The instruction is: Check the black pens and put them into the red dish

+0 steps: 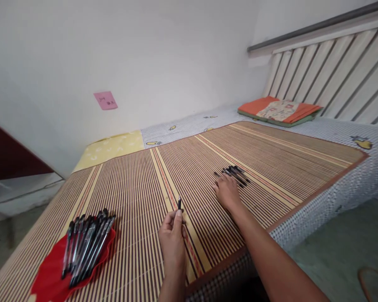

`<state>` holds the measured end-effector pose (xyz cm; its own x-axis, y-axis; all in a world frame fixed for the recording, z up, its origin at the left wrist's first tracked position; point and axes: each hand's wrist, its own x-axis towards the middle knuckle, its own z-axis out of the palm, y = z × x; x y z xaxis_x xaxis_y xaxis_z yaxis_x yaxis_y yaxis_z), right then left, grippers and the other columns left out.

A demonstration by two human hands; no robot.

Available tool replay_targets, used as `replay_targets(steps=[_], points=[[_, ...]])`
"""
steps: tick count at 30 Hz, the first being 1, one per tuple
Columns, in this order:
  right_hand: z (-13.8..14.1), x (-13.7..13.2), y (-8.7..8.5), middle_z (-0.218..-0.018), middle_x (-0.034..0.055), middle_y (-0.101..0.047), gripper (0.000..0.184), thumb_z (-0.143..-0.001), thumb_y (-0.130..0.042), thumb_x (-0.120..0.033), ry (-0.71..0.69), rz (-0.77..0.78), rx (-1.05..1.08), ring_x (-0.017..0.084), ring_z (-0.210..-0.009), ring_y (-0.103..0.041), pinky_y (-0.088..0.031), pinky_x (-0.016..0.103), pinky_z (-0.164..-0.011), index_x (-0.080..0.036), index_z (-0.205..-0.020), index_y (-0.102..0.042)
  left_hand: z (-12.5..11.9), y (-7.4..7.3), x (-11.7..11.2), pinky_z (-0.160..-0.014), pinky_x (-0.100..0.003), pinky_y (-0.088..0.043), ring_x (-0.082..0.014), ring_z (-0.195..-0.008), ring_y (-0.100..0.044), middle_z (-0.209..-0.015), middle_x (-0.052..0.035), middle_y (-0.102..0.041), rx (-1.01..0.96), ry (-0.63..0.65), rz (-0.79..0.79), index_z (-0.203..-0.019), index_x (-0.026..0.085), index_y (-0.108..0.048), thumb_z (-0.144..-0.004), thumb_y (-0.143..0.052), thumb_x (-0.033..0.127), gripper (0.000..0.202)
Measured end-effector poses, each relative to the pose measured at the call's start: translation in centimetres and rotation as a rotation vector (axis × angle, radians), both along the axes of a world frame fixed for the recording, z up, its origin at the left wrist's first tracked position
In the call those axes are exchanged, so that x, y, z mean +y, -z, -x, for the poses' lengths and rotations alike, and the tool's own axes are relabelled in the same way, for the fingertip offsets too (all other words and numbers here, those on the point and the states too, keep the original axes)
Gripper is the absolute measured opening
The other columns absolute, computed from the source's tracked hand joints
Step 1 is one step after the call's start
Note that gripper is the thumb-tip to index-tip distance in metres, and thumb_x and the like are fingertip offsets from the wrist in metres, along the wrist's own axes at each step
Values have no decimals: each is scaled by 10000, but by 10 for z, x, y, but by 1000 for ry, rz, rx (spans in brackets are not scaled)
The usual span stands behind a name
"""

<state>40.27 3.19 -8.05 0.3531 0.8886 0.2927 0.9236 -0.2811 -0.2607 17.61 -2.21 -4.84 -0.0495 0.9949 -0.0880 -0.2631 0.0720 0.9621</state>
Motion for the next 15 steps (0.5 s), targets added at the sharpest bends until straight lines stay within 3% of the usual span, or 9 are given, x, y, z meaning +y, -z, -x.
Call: replay_targets(steps=[3,6,8,11,15], points=[[3,-1,-6,-1135,159,-682,248,-972,-474,-224,24,-36,3,264,-1081,-594,-399,357,-928,-121,-1098,-661,2,-1,1,-431,-162,-288,-53,-468,-377,-624,43,-538,-23,-18,-11,-761,161,-661,-741,-763,508,362],[2,-1,-3,-1225,185,-636,301,-964,-476,-211,70,-57,2,304,-1127,-553,-390,387,-908,-112,-1213,-614,2,-1,1,-436,-166,-290,-57,-479,-385,-642,38,-551,-25,-9,-20,-792,161,-677,-761,-752,487,337],[1,1,1,-1271,188,-615,286,-947,-508,-209,73,-43,8,315,-1126,-549,-386,396,-898,-125,-1190,-633,2,0,0,-454,-169,-322,-66,-501,-406,-652,36,-548,-18,12,6,-816,162,-677,-767,-751,486,336],[0,2,3,-1199,174,-638,228,-938,-530,-217,81,-30,29,299,-1065,-569,-386,389,-874,-135,-1107,-659,0,1,-1,-467,-172,-336,-71,-509,-403,-630,47,-500,-16,23,43,-808,162,-658,-766,-754,498,352],[1,-1,1,-1138,191,-636,267,-936,-541,-242,100,-55,71,326,-1096,-542,-380,409,-882,-119,-1153,-637,-2,1,-3,-454,-175,-305,-71,-497,-363,-618,55,-455,5,21,20,-800,162,-637,-786,-731,509,360]])
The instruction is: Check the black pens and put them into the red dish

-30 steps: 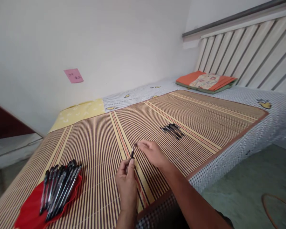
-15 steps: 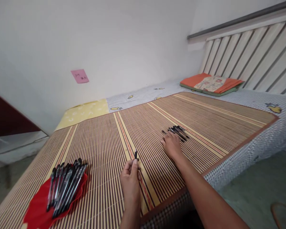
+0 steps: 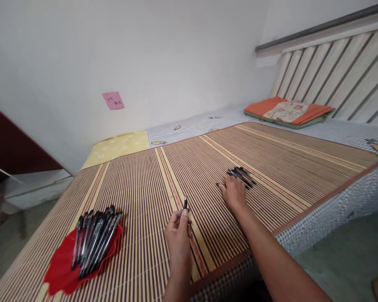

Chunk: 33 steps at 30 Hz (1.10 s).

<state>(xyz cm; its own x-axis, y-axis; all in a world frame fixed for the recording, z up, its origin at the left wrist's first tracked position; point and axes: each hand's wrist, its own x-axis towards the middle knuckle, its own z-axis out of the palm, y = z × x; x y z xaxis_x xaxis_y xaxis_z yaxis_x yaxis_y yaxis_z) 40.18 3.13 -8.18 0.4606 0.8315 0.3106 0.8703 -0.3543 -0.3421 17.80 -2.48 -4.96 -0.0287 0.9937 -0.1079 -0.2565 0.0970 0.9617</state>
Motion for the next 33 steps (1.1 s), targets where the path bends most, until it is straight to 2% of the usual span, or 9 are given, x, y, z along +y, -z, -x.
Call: replay_targets(steps=[7,11,13,15,17,19,24,29,33], points=[[3,-4,-8,-1014,177,-686,124,-816,-618,-97,-143,-59,215,310,-1047,-597,-411,413,-904,-124,-894,-711,0,-5,-2,-440,-178,-285,-70,-483,-332,-605,59,-424,36,24,-11,-785,164,-628,-799,-707,531,376],[21,-8,-21,-888,82,-725,142,-842,-622,-208,-282,-135,445,204,-846,-677,-501,317,-769,-141,-955,-674,0,-4,-1,-452,-182,-296,-77,-494,-346,-597,59,-424,37,33,2,-768,166,-633,-779,-722,527,372],[35,-13,-28,-833,45,-719,183,-843,-638,-294,-388,-208,702,169,-756,-679,-521,282,-695,-151,-958,-650,0,-3,-1,-457,-184,-294,-78,-494,-344,-592,63,-416,37,41,7,-752,169,-629,-778,-721,517,361],[48,-19,-33,-788,21,-697,242,-797,-703,-360,-460,-312,1068,153,-704,-666,-528,274,-664,-164,-922,-636,-1,-1,-1,-465,-186,-297,-79,-495,-352,-595,64,-421,36,53,3,-755,172,-631,-782,-719,495,336],[58,-25,-38,-765,4,-678,305,-726,-781,-387,-460,-420,1377,143,-685,-654,-535,276,-671,-179,-886,-625,-2,0,-1,-480,-190,-312,-84,-503,-378,-602,58,-444,50,61,-14,-765,171,-641,-784,-718,473,311],[65,-28,-43,-778,-1,-677,334,-694,-816,-395,-433,-489,1499,137,-703,-653,-541,278,-701,-191,-868,-616,-4,1,-1,-490,-197,-329,-92,-509,-410,-605,47,-480,80,57,-33,-761,171,-652,-772,-725,468,306],[70,-30,-54,-819,11,-687,318,-698,-828,-378,-493,-523,1563,147,-753,-652,-544,290,-739,-200,-863,-622,-8,1,-1,-487,-211,-350,-111,-511,-455,-582,32,-520,137,44,-70,-713,173,-657,-732,-748,493,334],[69,-33,-55,-808,5,-684,302,-706,-815,-355,-580,-389,1513,145,-752,-645,-529,296,-749,-191,-895,-645,-7,0,-1,-501,-216,-368,-120,-526,-477,-576,24,-529,159,60,-99,-685,174,-646,-742,-741,472,318],[69,-39,-60,-865,26,-705,236,-766,-757,-331,-675,-253,1441,160,-821,-664,-516,317,-804,-188,-923,-654,-8,-3,-3,-541,-221,-394,-122,-563,-504,-650,11,-575,122,78,-100,-813,177,-667,-766,-724,420,254]])
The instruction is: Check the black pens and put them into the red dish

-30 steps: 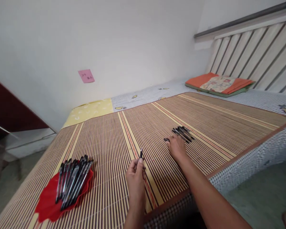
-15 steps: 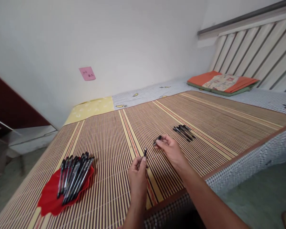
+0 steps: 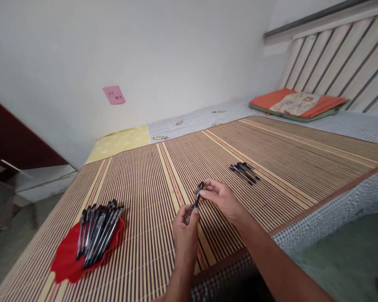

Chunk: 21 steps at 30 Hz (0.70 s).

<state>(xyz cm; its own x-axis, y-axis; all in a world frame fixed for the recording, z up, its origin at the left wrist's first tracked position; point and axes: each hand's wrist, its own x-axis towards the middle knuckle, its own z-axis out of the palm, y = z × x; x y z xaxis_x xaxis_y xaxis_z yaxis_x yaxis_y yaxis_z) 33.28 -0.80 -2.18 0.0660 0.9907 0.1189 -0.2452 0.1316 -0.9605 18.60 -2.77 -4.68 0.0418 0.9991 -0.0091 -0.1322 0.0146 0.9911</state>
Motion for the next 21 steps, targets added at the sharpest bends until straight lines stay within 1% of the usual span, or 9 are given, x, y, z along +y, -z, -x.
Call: replay_targets(steps=[2,4,7,10,13,15,17,19,21], points=[[1,-2,-2,-883,31,-710,222,-778,-737,-321,-47,-3,-30,170,-859,-670,-509,334,-840,-189,-936,-654,0,-2,-2,-560,-224,-406,-126,-590,-528,-707,-3,-610,-26,20,3,-898,181,-672,-772,-722,405,262],[3,-3,-3,-854,17,-699,216,-772,-734,-318,-72,-3,-45,167,-850,-665,-504,332,-837,-190,-925,-650,0,-4,-3,-568,-225,-410,-126,-601,-541,-744,-14,-631,-53,28,0,-939,183,-668,-769,-727,407,287],[6,-1,0,-802,-11,-659,204,-768,-735,-323,-72,-13,-73,151,-805,-639,-493,309,-802,-194,-891,-636,0,-3,-3,-530,-213,-382,-104,-549,-499,-735,0,-622,-93,31,-9,-989,184,-649,-773,-730,414,326],[9,2,4,-785,-26,-628,212,-752,-746,-328,-44,-23,-87,141,-778,-612,-480,291,-774,-201,-867,-620,1,1,-1,-465,-196,-327,-78,-485,-419,-689,32,-573,-115,68,-12,-1000,177,-626,-808,-703,417,317],[15,1,8,-788,-23,-631,243,-740,-761,-359,-48,5,-62,147,-770,-612,-479,290,-758,-204,-865,-620,0,5,0,-445,-191,-320,-73,-476,-408,-680,36,-564,-124,70,-4,-973,169,-615,-814,-695,414,303],[20,-1,13,-789,-10,-650,287,-727,-784,-400,-67,46,-35,158,-763,-623,-486,291,-734,-202,-863,-626,-1,7,1,-457,-195,-341,-81,-493,-435,-670,31,-568,-123,51,-4,-932,163,-617,-798,-705,393,281],[26,-1,21,-812,18,-680,339,-742,-774,-480,-66,90,15,180,-775,-645,-499,301,-720,-200,-878,-640,-1,8,1,-485,-206,-375,-97,-524,-479,-671,18,-579,-119,38,-7,-888,161,-622,-795,-700,372,243],[32,2,32,-852,56,-710,409,-791,-695,-589,-8,125,89,206,-796,-671,-520,324,-721,-201,-916,-659,0,9,2,-540,-228,-425,-124,-596,-543,-725,-12,-618,-110,1,-19,-868,167,-630,-807,-677,351,200],[38,6,42,-860,90,-728,486,-818,-610,-668,51,174,129,228,-787,-691,-539,352,-716,-200,-931,-677,2,10,4,-634,-263,-472,-157,-690,-596,-784,-43,-653,-68,-72,-53,-844,168,-642,-811,-661,312,150]])
